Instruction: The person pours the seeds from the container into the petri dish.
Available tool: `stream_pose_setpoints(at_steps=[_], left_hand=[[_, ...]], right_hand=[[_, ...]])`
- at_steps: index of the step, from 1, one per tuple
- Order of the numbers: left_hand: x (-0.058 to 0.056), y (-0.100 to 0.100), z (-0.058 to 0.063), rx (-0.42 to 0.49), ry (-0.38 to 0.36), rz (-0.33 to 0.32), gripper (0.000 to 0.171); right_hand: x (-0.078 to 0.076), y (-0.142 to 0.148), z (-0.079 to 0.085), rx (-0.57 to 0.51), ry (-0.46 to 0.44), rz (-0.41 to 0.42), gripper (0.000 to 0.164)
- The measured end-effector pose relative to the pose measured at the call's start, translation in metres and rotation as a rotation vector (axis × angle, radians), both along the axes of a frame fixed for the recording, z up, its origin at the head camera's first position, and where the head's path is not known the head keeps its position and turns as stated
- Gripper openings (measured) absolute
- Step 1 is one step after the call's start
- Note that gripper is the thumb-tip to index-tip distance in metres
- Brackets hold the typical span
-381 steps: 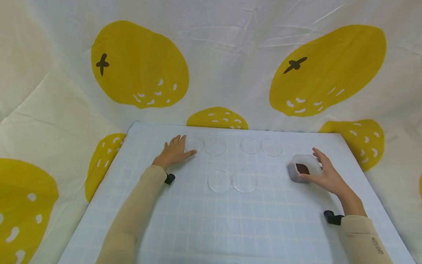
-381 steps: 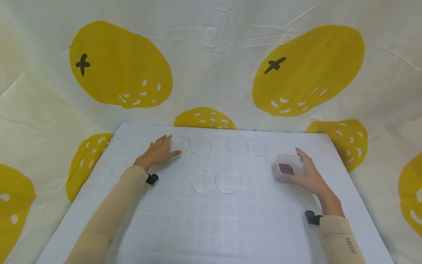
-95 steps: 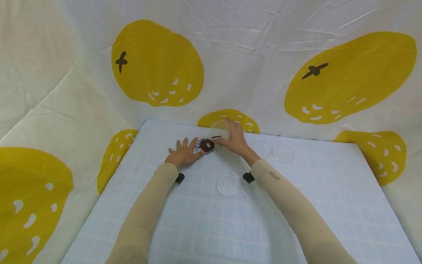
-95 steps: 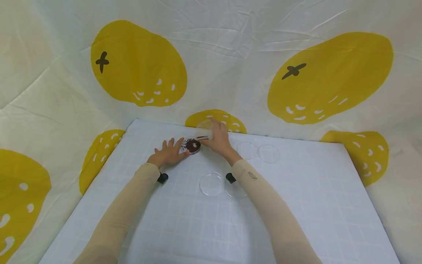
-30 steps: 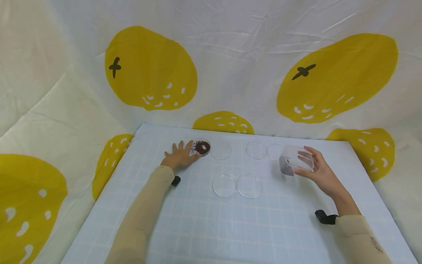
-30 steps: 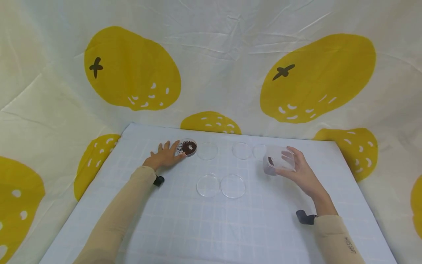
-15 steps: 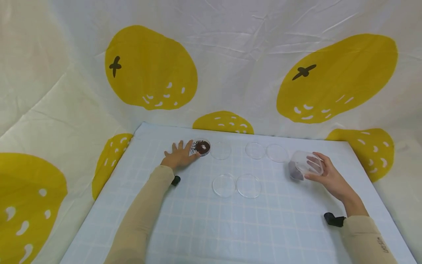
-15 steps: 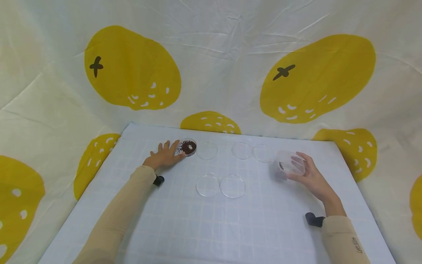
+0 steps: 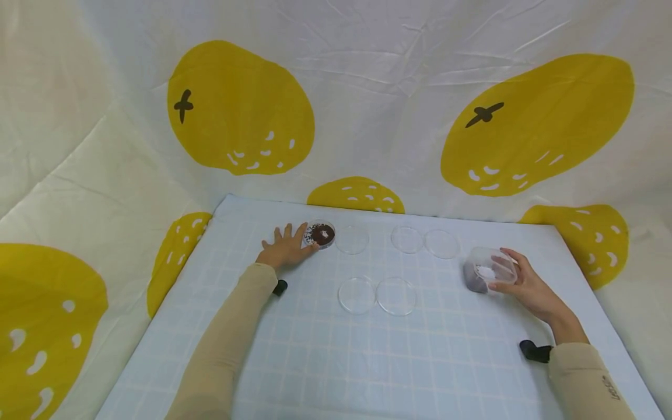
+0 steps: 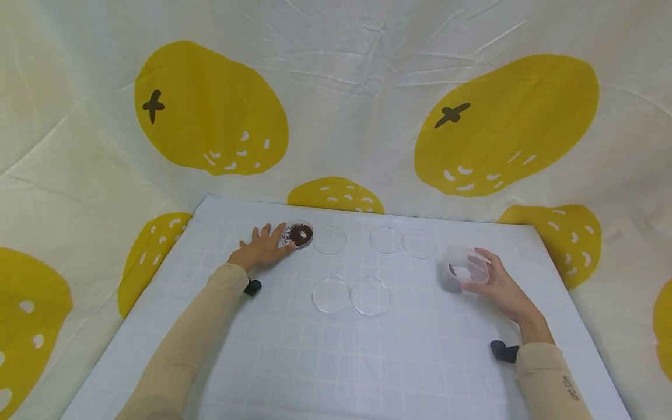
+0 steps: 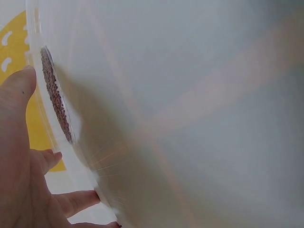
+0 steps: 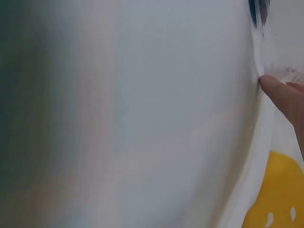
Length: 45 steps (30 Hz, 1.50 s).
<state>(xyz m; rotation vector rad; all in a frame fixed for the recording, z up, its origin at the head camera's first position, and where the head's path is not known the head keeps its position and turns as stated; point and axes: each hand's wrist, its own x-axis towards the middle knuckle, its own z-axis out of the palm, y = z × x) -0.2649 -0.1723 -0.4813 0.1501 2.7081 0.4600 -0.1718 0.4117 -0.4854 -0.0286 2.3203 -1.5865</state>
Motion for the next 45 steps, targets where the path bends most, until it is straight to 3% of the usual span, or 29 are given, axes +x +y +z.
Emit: stream_pose_setpoints(at_steps=[14, 19, 24, 33, 39, 45], left_hand=[[-0.001, 0.000, 0.000, 0.002, -0.007, 0.007, 0.088], [-0.002, -0.001, -0.003, -0.006, -0.005, 0.001, 0.088], [-0.003, -0.001, -0.004, -0.003, 0.000, 0.002, 0.088], [-0.001, 0.001, -0.001, -0.009, 0.006, 0.002, 0.088], [-0.002, 0.000, -0.004, -0.005, 0.004, 0.003, 0.088], [-0.006, -0.002, -0.009, -0.005, 0.005, -0.008, 0.090]], right_hand=[[0.000, 0.002, 0.004, 0.032, 0.007, 0.021, 0.109], [-0.002, 0.000, 0.018, 0.030, 0.056, -0.010, 0.104], [-0.003, -0.008, 0.036, 0.104, 0.129, -0.030, 0.098], [-0.007, -0.035, 0.059, 0.219, 0.234, -0.079, 0.097], [-0.012, -0.060, 0.068, 0.170, 0.289, -0.065, 0.093], [-0.034, -0.099, 0.084, 0.133, 0.335, 0.000, 0.092]])
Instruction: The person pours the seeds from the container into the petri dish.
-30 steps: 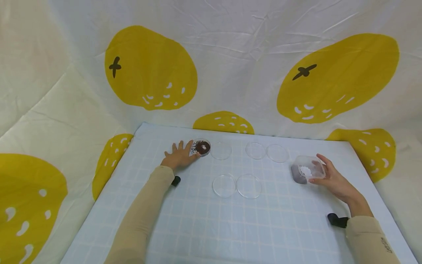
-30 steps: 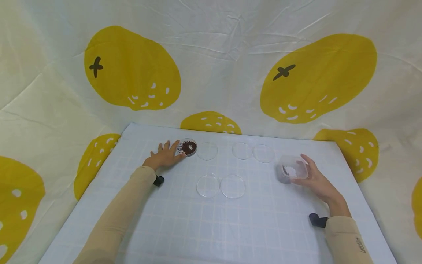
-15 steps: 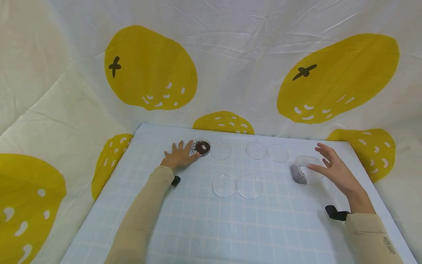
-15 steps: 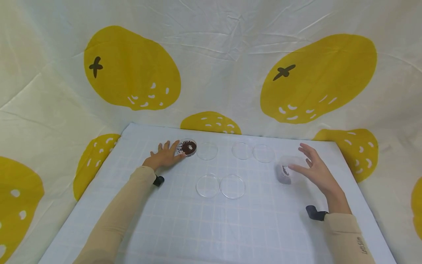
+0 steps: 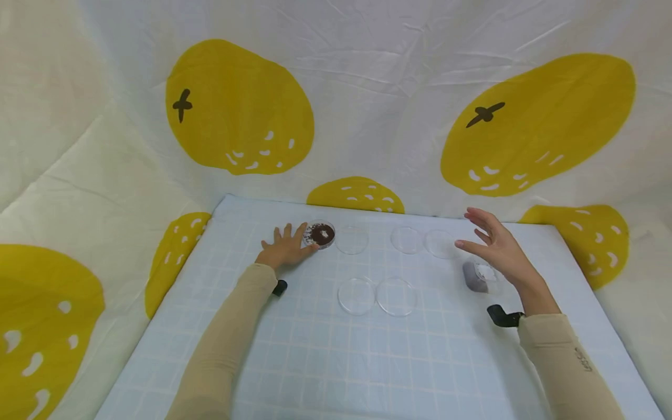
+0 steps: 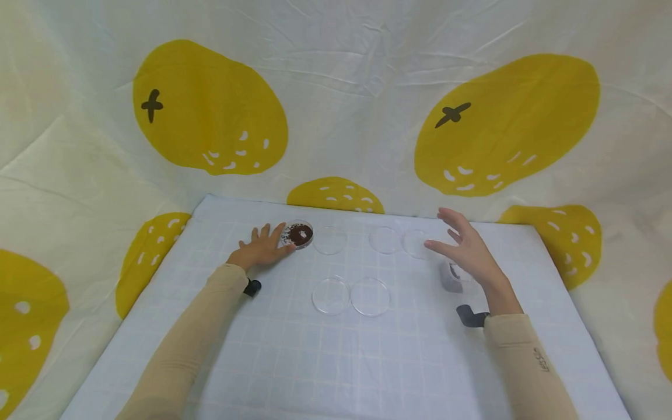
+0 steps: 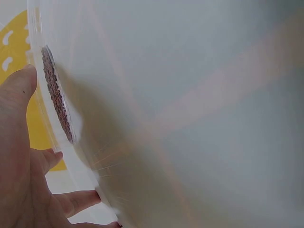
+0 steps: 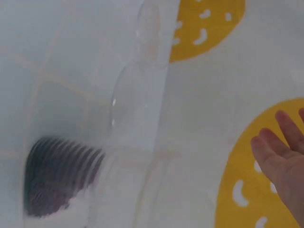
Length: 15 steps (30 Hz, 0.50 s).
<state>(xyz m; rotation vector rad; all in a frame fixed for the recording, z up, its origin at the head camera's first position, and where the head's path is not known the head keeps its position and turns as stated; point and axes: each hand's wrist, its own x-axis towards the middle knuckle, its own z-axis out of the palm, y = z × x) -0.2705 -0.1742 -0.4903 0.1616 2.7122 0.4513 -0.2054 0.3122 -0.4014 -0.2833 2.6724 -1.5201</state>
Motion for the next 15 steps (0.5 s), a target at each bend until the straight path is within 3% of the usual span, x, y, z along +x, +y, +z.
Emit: stream_pose_setpoints(at_steps=[6, 15], left_hand=[[0.002, 0.000, 0.005, 0.007, 0.005, -0.004, 0.090], [0.003, -0.001, 0.006, 0.017, 0.001, 0.008, 0.089]], right_hand=[[-0.025, -0.042, 0.007, -0.030, 0.040, 0.085, 0.087], [-0.049, -0.093, -0.003, -0.078, 0.040, 0.181, 0.078]])
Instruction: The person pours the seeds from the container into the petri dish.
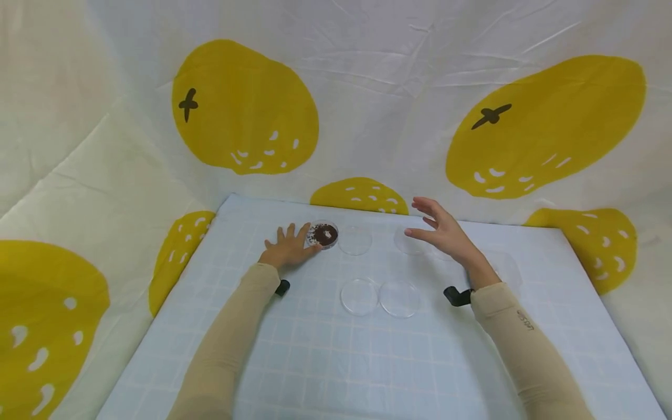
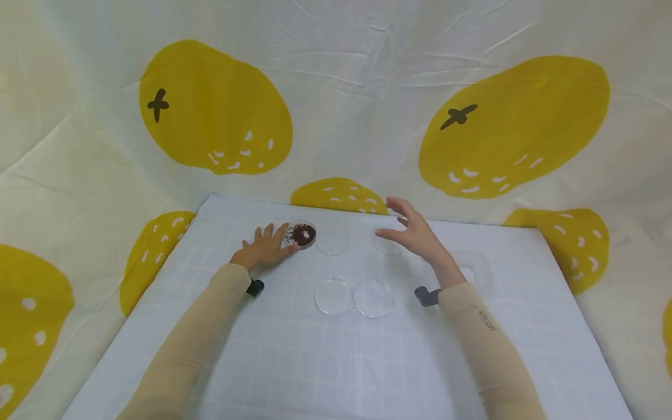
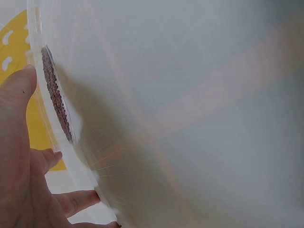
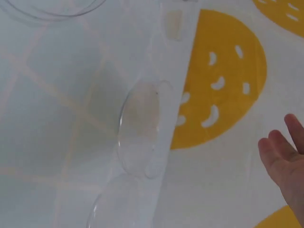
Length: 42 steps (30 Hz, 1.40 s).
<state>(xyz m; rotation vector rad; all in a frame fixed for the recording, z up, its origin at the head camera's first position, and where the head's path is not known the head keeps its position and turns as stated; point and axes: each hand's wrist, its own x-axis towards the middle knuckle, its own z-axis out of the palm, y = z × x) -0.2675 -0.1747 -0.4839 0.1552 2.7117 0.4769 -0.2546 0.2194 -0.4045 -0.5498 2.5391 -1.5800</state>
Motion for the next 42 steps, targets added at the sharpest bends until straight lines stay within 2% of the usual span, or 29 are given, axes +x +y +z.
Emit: stream_pose_setpoints(at_steps=[4, 6, 12, 17, 34, 42], left_hand=[[0.001, 0.001, 0.001, -0.003, 0.001, 0.002, 0.089], [0.001, 0.001, 0.001, -0.009, 0.002, 0.000, 0.089], [0.001, 0.002, 0.000, -0.013, 0.010, 0.005, 0.089], [0.001, 0.003, 0.001, -0.008, 0.006, 0.009, 0.089], [0.001, 0.001, -0.001, -0.016, 0.004, 0.010, 0.089], [0.000, 0.001, -0.003, -0.026, 0.008, 0.011, 0.088]], right_hand=[[0.000, -0.021, 0.008, 0.011, -0.016, 0.048, 0.078], [-0.004, -0.028, 0.005, 0.015, -0.019, 0.066, 0.077], [-0.028, -0.040, -0.025, 0.047, -0.040, 0.080, 0.080], [-0.037, -0.052, -0.037, 0.082, -0.040, 0.097, 0.084], [-0.050, -0.090, -0.063, 0.326, -0.031, 0.156, 0.092], [-0.054, -0.098, -0.074, 0.443, -0.045, 0.222, 0.097]])
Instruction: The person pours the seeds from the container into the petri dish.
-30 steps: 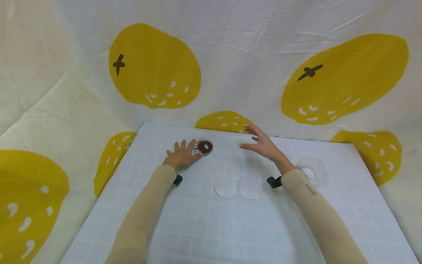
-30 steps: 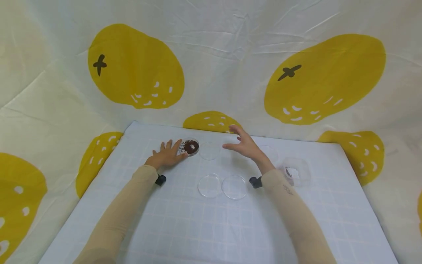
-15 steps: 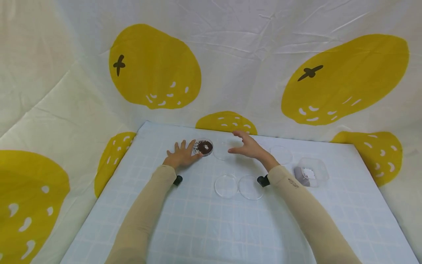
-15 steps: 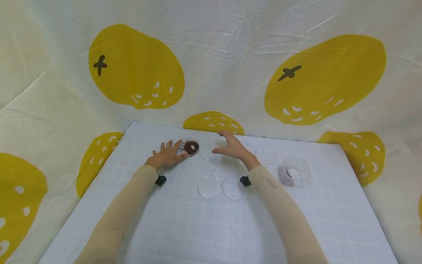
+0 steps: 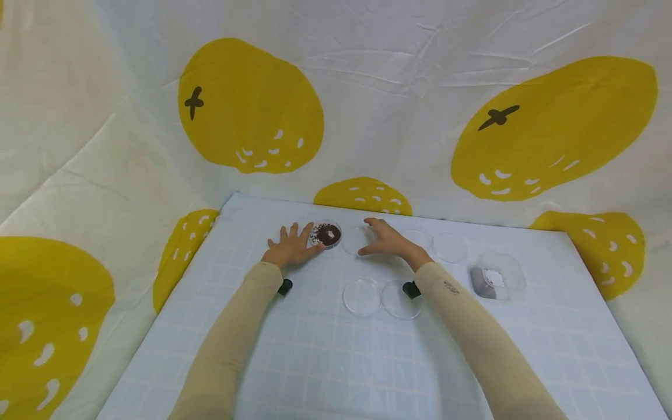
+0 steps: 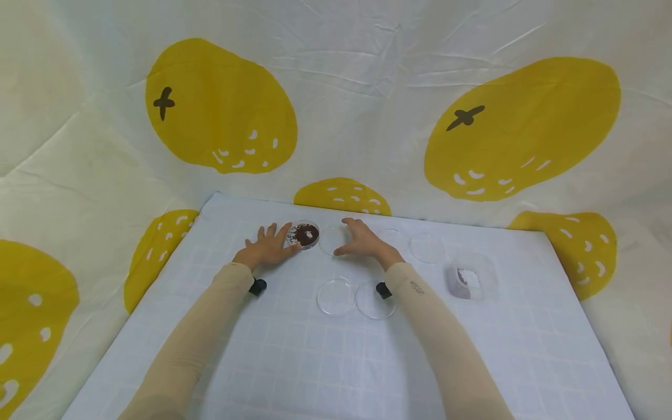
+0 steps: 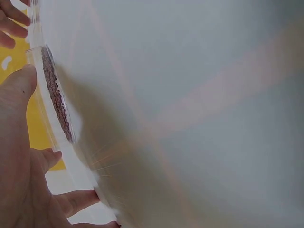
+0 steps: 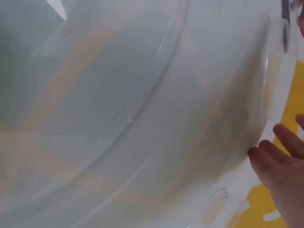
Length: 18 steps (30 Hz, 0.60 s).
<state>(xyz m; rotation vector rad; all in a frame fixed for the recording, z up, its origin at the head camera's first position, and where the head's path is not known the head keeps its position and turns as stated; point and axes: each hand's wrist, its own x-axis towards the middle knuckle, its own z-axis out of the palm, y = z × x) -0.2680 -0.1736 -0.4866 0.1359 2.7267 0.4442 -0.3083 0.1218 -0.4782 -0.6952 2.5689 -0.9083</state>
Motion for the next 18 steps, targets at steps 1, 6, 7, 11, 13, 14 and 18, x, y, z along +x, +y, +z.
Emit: stream_pose_setpoints(at_steps=[1, 6, 7, 11, 13, 14, 18], left_hand=[[0.0003, -0.0005, 0.0000, 0.000, 0.000, 0.003, 0.088], [0.0023, 0.0003, 0.0036, 0.011, 0.000, 0.009, 0.088], [0.0026, 0.0006, 0.0044, 0.010, -0.001, 0.008, 0.088], [0.0034, 0.0014, 0.0062, 0.014, -0.006, 0.010, 0.087], [0.0029, 0.0012, 0.0061, 0.013, -0.006, 0.009, 0.087], [0.0025, 0.0012, 0.0059, 0.016, -0.007, 0.009, 0.087], [0.0009, 0.0007, 0.0040, 0.018, -0.006, 0.009, 0.088]], right_hand=[[0.0001, -0.0010, -0.0004, 0.011, -0.001, 0.007, 0.097], [0.0004, -0.0029, -0.0013, 0.063, 0.005, 0.022, 0.098], [0.0003, -0.0030, -0.0016, 0.078, 0.003, 0.021, 0.098], [0.0000, -0.0039, -0.0021, 0.139, -0.002, 0.019, 0.099], [-0.0002, -0.0043, -0.0022, 0.163, 0.000, 0.022, 0.099], [-0.0001, -0.0045, -0.0019, 0.172, 0.003, 0.024, 0.099], [0.0001, -0.0052, -0.0001, 0.206, 0.005, 0.025, 0.097]])
